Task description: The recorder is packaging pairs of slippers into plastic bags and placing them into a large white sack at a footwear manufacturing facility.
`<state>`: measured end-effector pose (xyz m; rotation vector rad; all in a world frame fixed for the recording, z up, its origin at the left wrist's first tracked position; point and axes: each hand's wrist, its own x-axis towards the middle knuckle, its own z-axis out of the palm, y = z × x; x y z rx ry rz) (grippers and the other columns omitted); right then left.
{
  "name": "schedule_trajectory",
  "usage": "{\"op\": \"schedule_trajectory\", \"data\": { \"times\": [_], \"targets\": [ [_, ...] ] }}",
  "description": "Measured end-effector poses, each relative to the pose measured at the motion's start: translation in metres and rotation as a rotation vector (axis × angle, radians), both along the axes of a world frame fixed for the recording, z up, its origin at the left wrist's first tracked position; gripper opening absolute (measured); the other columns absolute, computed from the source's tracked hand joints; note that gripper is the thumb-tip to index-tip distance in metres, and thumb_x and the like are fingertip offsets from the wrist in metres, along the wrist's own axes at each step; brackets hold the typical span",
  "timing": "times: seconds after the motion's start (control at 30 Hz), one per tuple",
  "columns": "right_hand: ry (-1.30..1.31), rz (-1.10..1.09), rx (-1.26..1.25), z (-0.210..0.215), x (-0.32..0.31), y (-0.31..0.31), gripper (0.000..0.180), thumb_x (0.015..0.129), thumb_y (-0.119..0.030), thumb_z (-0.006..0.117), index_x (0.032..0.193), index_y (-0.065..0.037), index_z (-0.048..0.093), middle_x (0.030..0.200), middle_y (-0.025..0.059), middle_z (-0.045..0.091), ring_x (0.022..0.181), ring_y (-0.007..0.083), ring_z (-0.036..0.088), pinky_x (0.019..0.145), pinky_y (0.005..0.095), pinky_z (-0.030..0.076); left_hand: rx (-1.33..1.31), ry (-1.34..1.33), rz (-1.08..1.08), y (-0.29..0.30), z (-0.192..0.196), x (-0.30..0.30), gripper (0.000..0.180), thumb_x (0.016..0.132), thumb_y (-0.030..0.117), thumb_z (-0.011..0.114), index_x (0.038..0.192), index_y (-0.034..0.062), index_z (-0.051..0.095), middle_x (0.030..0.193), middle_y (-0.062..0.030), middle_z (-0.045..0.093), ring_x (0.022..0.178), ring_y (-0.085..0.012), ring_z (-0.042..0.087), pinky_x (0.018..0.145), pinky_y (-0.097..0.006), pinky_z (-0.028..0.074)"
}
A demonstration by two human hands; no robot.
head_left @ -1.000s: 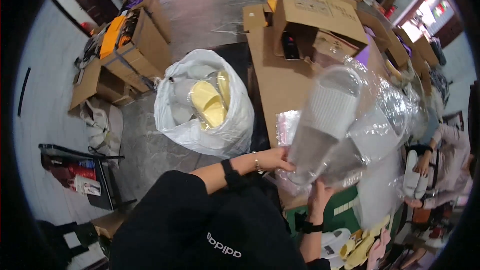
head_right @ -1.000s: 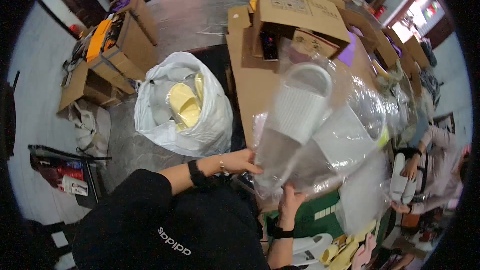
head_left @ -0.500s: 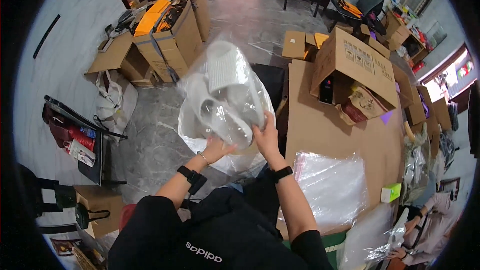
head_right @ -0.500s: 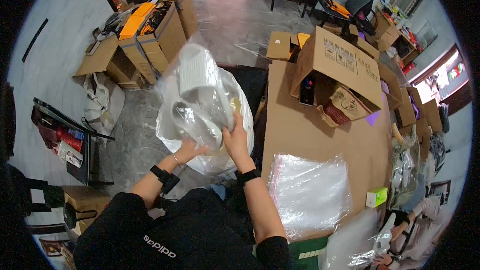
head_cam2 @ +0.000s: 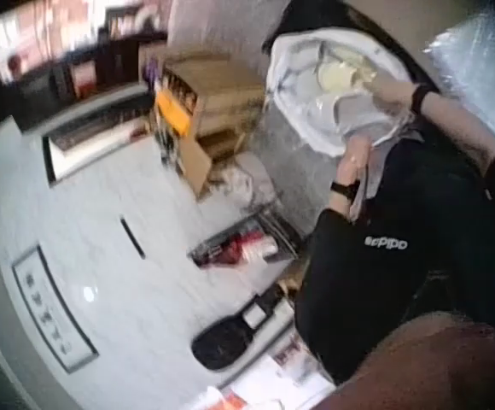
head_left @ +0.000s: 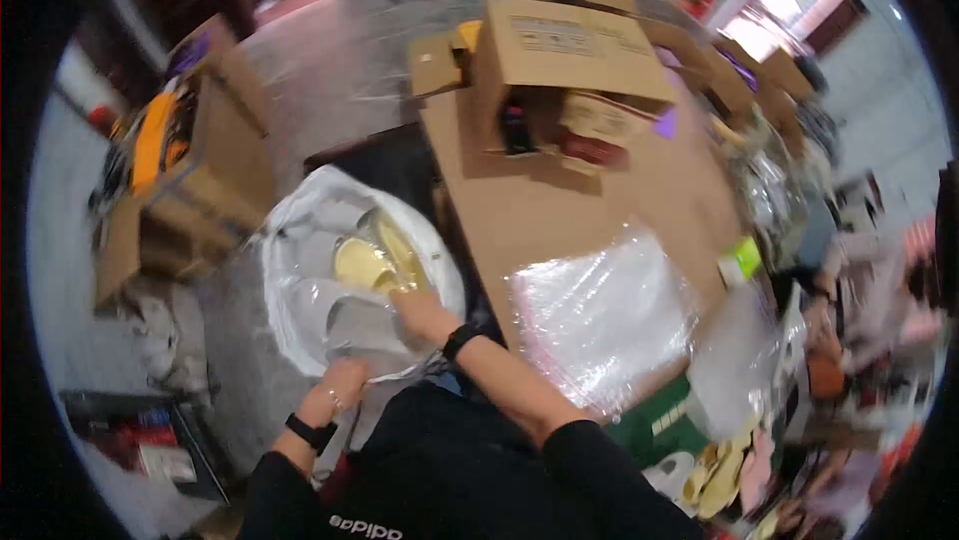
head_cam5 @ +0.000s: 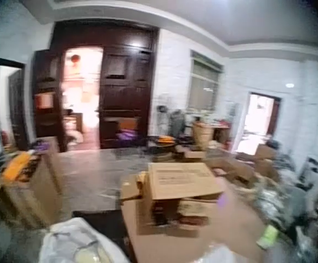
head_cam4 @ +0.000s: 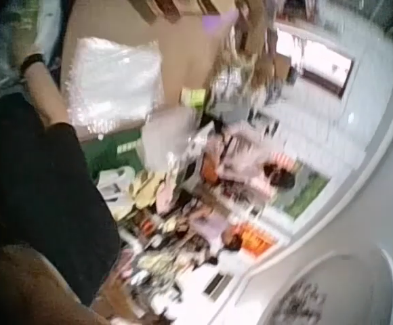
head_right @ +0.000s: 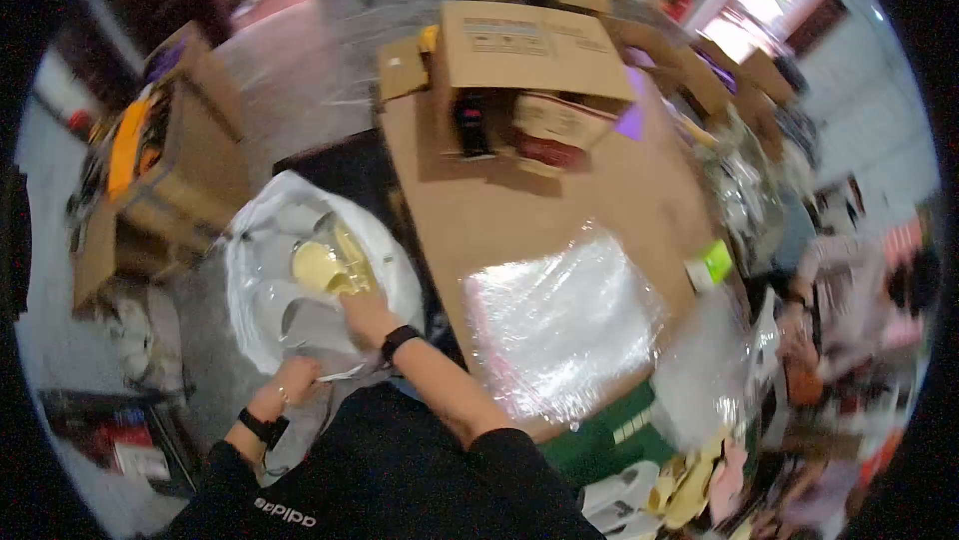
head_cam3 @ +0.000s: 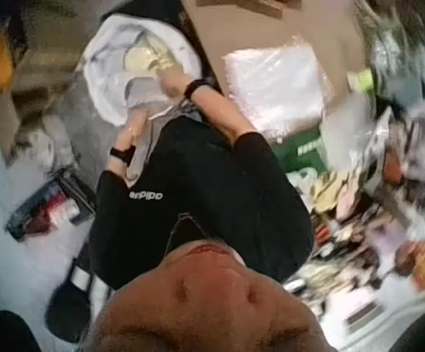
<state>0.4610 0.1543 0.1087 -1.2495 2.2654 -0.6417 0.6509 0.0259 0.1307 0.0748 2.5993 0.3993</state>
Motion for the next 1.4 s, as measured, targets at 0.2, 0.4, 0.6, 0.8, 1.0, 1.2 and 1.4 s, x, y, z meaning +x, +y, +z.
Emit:
{"op": "schedule_trajectory", "data": {
  "times": [0.2,0.4,0.6,0.8,1.0,1.2,1.4],
  "targets": [
    [0.03,-0.232,-0.315,0.026,-0.001,0.079,0.034,0.074,-0.01,0.055,0.106,-0.002,0.05,0.098,0.019,0.055,0.096,0.0338,0.051,0.083,0.0406,0.041,0.095,0.199,-0.021,0.013,0.024,-0.074,0.018,0.063,0.023,0.07,0.074,0.0103,0.066,0.078,-0.012,0.06,0.076,-0.0317,0.056,0.068,-0.04,0.045],
    [0.053,-0.863,-0.514,0.062,0.021,0.224,0.033,0.076,-0.01,0.058,0.108,0.0,0.052,0.102,0.0173,0.053,0.096,0.0333,0.05,0.086,0.0385,0.041,-0.209,-0.233,-0.461,-0.017,-0.03,-0.126,0.032,0.071,0.037,0.066,0.08,0.0064,0.067,0.088,-0.0154,0.063,0.084,-0.0325,0.058,0.073,-0.04,0.045],
    [0.581,-1.696,-0.084,0.065,0.172,0.373,0.027,0.071,-0.002,0.058,0.098,-0.004,0.056,0.099,0.0132,0.056,0.096,0.0297,0.051,0.086,0.038,0.04,0.312,-0.014,-0.587,0.172,0.096,-0.203,0.036,0.085,0.038,0.047,0.078,0.0062,0.063,0.071,-0.0181,0.06,0.07,-0.036,0.058,0.066,-0.043,0.046],
    [0.407,-2.185,0.799,0.039,0.292,0.403,0.078,0.061,-0.021,0.074,0.128,-0.009,0.037,0.14,0.0234,0.017,0.124,0.0424,0.024,0.1,0.0525,0.022,0.127,0.069,-0.986,0.301,0.065,-0.187,0.025,0.078,0.031,0.055,0.084,0.0065,0.059,0.08,-0.0156,0.062,0.077,-0.0319,0.06,0.069,-0.043,0.046],
    [0.224,-2.372,0.683,-0.018,0.358,0.437,0.078,0.059,-0.014,0.075,0.128,-0.013,0.038,0.139,0.028,0.014,0.126,0.0417,0.024,0.1,0.0444,0.029,0.346,-0.083,-1.333,0.414,0.034,-0.111,0.026,0.081,0.034,0.054,0.093,0.0112,0.058,0.084,-0.0144,0.062,0.081,-0.0324,0.06,0.07,-0.044,0.046],
    [0.271,-2.194,0.855,-0.009,0.347,0.47,0.068,0.067,-0.012,0.063,0.13,-0.021,0.037,0.141,0.0213,0.016,0.125,0.0362,0.026,0.094,0.0548,0.028,0.34,-0.286,-1.41,0.442,0.055,-0.095,0.033,0.085,0.036,0.05,0.103,0.0089,0.057,0.089,-0.0185,0.061,0.084,-0.0365,0.058,0.071,-0.045,0.046],
    [0.19,-2.338,0.579,-0.015,0.374,0.491,0.082,0.064,-0.001,0.061,0.135,-0.025,0.027,0.119,0.0232,0.038,0.097,0.0428,0.044,0.078,0.0488,0.04,0.399,-0.373,-1.437,0.469,0.042,-0.087,0.033,0.085,0.032,0.052,0.103,0.0053,0.059,0.092,-0.0166,0.062,0.084,-0.0325,0.06,0.073,-0.038,0.048]
  ]
}}
